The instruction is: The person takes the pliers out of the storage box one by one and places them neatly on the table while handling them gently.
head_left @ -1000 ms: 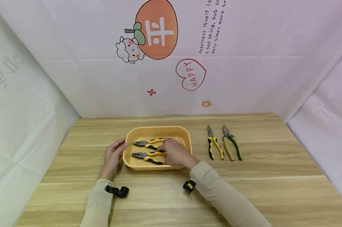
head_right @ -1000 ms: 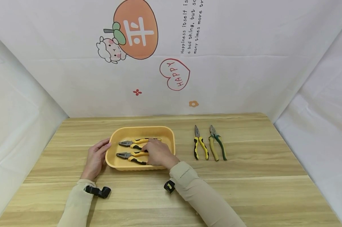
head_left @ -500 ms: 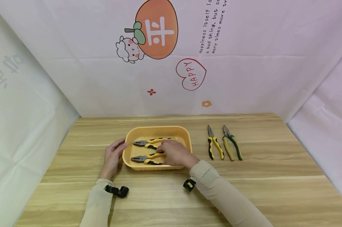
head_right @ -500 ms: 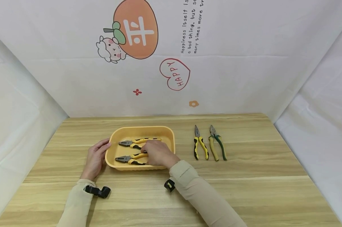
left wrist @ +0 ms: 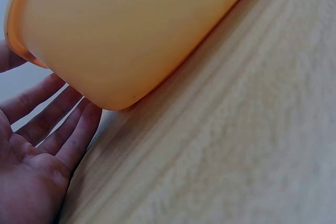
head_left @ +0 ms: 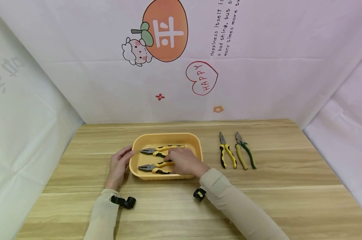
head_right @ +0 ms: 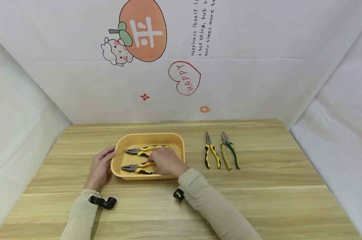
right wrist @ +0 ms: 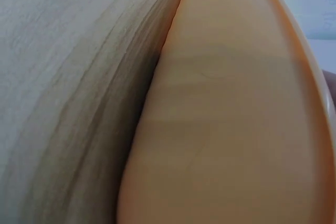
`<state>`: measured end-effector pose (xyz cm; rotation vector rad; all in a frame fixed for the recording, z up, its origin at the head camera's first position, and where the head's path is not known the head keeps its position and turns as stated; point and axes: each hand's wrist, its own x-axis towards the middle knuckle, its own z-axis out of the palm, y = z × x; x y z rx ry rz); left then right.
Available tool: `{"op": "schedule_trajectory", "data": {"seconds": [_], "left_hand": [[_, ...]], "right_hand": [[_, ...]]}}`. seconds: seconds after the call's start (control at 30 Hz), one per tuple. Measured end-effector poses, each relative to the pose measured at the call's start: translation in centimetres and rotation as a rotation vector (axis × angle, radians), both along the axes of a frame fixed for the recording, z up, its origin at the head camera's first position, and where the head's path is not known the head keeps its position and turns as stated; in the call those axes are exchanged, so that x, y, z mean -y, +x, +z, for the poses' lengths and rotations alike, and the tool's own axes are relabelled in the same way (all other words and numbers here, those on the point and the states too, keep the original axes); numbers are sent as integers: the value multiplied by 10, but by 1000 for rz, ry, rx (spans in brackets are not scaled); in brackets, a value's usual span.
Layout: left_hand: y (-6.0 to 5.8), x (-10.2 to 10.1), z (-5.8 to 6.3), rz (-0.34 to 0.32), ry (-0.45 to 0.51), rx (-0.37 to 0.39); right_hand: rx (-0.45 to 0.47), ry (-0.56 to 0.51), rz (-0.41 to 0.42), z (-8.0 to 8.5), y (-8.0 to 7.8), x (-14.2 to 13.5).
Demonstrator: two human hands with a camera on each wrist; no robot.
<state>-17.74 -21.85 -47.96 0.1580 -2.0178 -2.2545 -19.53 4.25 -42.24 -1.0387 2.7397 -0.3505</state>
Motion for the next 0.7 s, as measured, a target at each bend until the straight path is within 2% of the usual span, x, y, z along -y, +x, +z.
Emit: {"op": "schedule_trajectory", "data": {"seconds": [0.7], "left_hand": [[0,1,0,-1,5,4]], "right_hand": [[-43,-22,23,-10,-5,-3]]}}
